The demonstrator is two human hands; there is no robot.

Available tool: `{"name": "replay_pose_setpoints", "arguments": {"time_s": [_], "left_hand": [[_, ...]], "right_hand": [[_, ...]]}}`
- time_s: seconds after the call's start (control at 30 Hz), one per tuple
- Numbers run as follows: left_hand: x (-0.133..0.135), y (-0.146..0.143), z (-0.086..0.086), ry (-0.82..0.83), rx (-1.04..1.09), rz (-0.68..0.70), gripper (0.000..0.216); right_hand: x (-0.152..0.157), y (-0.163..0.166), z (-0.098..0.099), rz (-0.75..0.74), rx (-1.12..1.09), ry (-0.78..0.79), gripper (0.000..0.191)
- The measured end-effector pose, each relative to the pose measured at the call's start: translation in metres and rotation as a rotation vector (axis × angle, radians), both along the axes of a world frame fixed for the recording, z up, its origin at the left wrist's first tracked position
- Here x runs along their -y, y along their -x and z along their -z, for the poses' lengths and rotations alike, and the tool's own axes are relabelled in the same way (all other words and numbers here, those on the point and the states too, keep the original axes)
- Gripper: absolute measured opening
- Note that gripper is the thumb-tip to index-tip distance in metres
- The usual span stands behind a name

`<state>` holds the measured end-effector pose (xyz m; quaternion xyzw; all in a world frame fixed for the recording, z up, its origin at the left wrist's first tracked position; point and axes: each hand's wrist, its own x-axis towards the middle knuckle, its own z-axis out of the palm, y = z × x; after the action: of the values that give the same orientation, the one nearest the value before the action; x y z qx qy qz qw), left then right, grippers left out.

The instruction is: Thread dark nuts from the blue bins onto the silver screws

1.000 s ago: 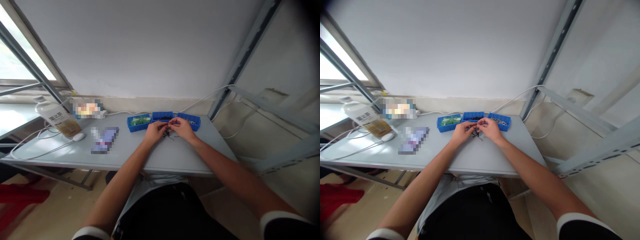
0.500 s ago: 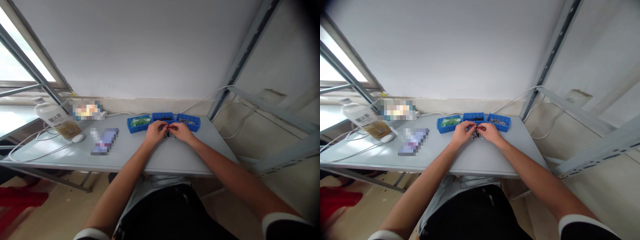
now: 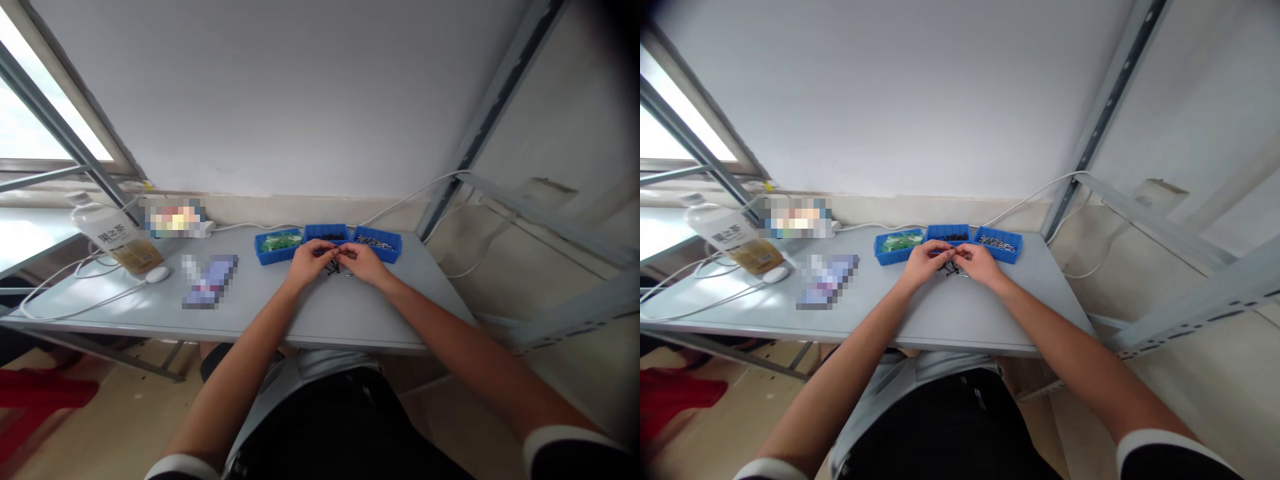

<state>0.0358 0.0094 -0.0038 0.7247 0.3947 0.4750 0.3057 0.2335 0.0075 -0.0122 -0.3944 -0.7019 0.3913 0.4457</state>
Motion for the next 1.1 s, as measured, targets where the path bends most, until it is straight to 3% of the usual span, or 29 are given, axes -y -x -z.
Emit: {"name": "replay_pose_setpoints", "arguments": {"time_s": [0.4, 0.73, 1.1], "left_hand": [[0.0, -0.0005, 0.0006, -0.004, 0.013, 0.083, 0.023], [0.0009, -0.0017, -0.0003, 0.014, 0.074, 0.096, 0.027], [-0.0025, -0.0024, -0.0002, 0.048, 0.082, 0.064, 0.027]], "right_hand": [[-0.0033, -0.0027, 0.0001, 0.025, -0.161, 0.13, 0.034], [-0.0021, -0.006, -0.0038, 0.058, -0.124, 0.147, 0.04], [0.0027, -0.0028, -0.0065, -0.004, 0.006, 0.132, 0.039]]}}
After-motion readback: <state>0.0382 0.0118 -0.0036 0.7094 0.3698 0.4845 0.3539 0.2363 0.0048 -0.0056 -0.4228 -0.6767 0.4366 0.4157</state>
